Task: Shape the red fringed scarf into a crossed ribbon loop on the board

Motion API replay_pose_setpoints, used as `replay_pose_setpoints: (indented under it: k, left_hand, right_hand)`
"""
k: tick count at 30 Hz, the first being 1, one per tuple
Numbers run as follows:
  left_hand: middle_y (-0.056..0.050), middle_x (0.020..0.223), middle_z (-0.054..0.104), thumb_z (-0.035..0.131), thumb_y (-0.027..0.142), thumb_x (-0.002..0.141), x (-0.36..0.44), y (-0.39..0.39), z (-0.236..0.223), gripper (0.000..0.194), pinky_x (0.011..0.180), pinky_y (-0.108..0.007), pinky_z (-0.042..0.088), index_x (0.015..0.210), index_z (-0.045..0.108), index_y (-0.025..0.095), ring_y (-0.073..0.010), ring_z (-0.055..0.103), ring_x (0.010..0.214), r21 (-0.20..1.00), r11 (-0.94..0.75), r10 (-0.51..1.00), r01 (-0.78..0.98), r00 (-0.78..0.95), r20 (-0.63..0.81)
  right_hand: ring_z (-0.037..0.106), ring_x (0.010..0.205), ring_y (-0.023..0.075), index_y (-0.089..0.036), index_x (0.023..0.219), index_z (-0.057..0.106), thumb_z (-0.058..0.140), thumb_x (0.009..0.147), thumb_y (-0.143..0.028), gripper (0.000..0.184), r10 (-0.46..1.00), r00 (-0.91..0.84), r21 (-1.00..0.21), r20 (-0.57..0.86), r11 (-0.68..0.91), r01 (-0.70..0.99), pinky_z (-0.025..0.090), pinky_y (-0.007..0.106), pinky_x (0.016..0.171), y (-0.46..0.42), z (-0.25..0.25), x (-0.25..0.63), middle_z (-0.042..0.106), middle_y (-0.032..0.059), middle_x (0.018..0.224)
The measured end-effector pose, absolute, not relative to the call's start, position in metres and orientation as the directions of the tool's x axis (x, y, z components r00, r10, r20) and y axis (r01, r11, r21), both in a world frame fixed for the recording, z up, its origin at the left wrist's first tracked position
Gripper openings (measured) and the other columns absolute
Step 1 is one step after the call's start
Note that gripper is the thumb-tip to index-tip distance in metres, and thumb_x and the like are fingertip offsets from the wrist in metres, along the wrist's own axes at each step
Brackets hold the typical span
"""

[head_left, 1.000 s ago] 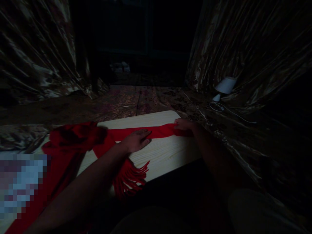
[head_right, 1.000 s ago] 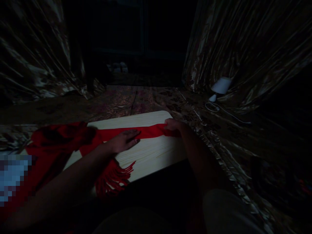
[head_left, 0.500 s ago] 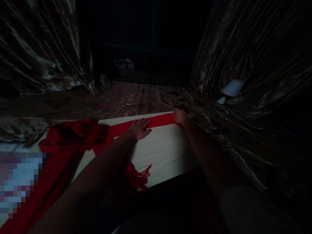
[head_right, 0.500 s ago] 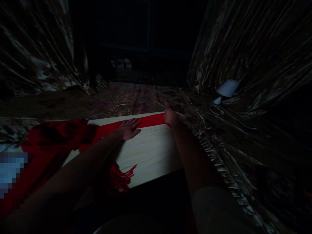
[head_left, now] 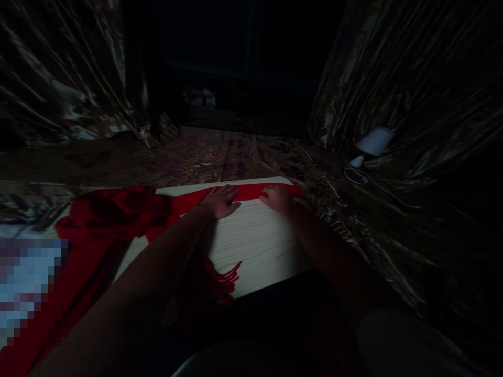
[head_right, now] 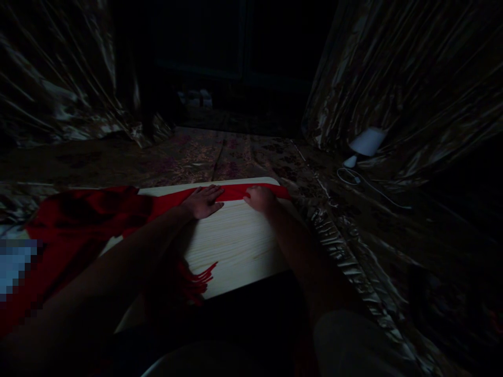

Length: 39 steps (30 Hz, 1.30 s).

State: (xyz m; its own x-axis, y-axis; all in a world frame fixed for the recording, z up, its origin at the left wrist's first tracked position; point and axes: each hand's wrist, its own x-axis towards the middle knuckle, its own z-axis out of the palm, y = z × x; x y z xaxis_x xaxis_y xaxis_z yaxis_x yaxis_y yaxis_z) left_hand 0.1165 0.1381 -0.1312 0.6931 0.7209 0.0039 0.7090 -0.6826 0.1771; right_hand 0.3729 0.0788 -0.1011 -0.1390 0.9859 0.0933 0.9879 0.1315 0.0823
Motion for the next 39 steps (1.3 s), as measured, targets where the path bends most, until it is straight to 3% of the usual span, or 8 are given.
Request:
replay_pose_setpoints:
  k: [5,11,16,22,27,32,36,39]
  left_hand:
    - [-0.012,0.165,0.027,0.031,0.061,0.096,0.112,0.136,-0.132,0.075,0.122,-0.054,0.014,0.16,0.027,0.021,-0.031,0.022,0.152,0.187,-0.711,0.699,0.678,0.71,0.083]
    - [-0.014,0.152,0.044,0.047,0.049,0.093,0.105,0.121,-0.127,0.061,0.115,-0.046,0.035,0.148,0.051,0.022,-0.0307,0.043,0.137,0.186,-0.826,0.562,0.532,0.746,0.358]
    - [-0.011,0.159,0.037,0.047,0.049,0.093,0.107,0.116,-0.128,0.048,0.119,-0.051,0.028,0.128,0.07,0.025,-0.0341,0.036,0.143,0.127,-0.825,0.559,0.551,0.761,0.328]
    - [-0.011,0.163,0.032,0.045,0.048,0.093,0.11,0.114,-0.129,0.053,0.119,-0.053,0.026,0.134,0.066,0.022,-0.0372,0.028,0.149,0.081,-0.752,0.646,0.654,0.707,0.289]
    - [-0.016,0.161,0.035,0.04,0.048,0.096,0.112,0.112,-0.131,0.057,0.118,-0.052,0.026,0.138,0.06,0.017,-0.0359,0.03,0.149,0.061,-0.687,0.716,0.724,0.661,0.222]
    - [-0.019,0.158,0.04,0.042,0.054,0.093,0.114,0.116,-0.13,0.069,0.118,-0.049,0.029,0.148,0.045,0.013,-0.0354,0.037,0.145,0.153,-0.629,0.775,0.762,0.599,0.201]
    - [-0.021,0.155,0.042,0.048,0.059,0.089,0.11,0.123,-0.129,0.082,0.112,-0.045,0.039,0.154,0.036,0.011,-0.0381,0.047,0.137,0.339,-0.529,0.848,0.778,0.501,0.173]
    - [-0.017,0.149,0.051,0.05,0.053,0.088,0.105,0.13,-0.132,0.078,0.107,-0.043,0.045,0.155,0.034,0.016,-0.0337,0.054,0.13,0.503,-0.491,0.867,0.711,0.456,0.202]
  right_hand:
    - [0.069,0.105,0.0292,-0.009,0.116,0.066,0.042,0.096,-0.016,0.033,0.992,-0.106,0.142,0.071,0.095,0.985,0.05,0.038,0.092,0.085,-0.1,0.355,0.071,0.0236,0.112]
    - [0.07,0.101,0.0272,-0.012,0.128,0.054,0.034,0.101,-0.021,0.035,0.987,0.049,0.009,0.153,-0.051,0.999,0.051,0.035,0.087,0.092,-0.092,0.357,0.073,0.0185,0.109]
    - [0.068,0.103,0.0251,-0.013,0.133,0.047,0.023,0.103,-0.018,0.038,0.949,0.163,-0.111,0.27,-0.137,0.984,0.049,0.033,0.087,0.095,-0.075,0.359,0.07,0.0167,0.114]
    - [0.065,0.109,0.0274,-0.013,0.128,0.048,0.025,0.1,-0.012,0.036,0.917,0.194,-0.075,0.35,-0.179,0.981,0.046,0.036,0.093,0.101,-0.048,0.366,0.065,0.0197,0.121]
    - [0.065,0.107,0.0273,-0.013,0.13,0.048,0.03,0.103,-0.02,0.034,0.9,0.204,-0.071,0.386,-0.191,0.979,0.046,0.036,0.093,0.097,-0.036,0.378,0.065,0.0201,0.122]
    - [0.066,0.105,0.0279,-0.021,0.126,0.061,0.061,0.089,-0.057,0.051,0.987,-0.027,-0.016,0.158,0.03,0.999,0.047,0.034,0.09,0.081,-0.037,0.388,0.071,0.0128,0.117]
    - [0.068,0.099,0.0281,-0.019,0.113,0.072,0.067,0.084,-0.044,0.039,0.996,-0.052,0.104,-0.066,0.059,0.993,0.048,0.033,0.085,0.071,-0.04,0.391,0.074,0.0146,0.11]
    - [0.07,0.089,0.023,-0.018,0.099,0.075,0.062,0.086,-0.032,0.022,0.976,-0.116,0.047,-0.186,0.127,0.991,0.047,0.026,0.075,0.06,-0.036,0.384,0.077,0.0104,0.099]
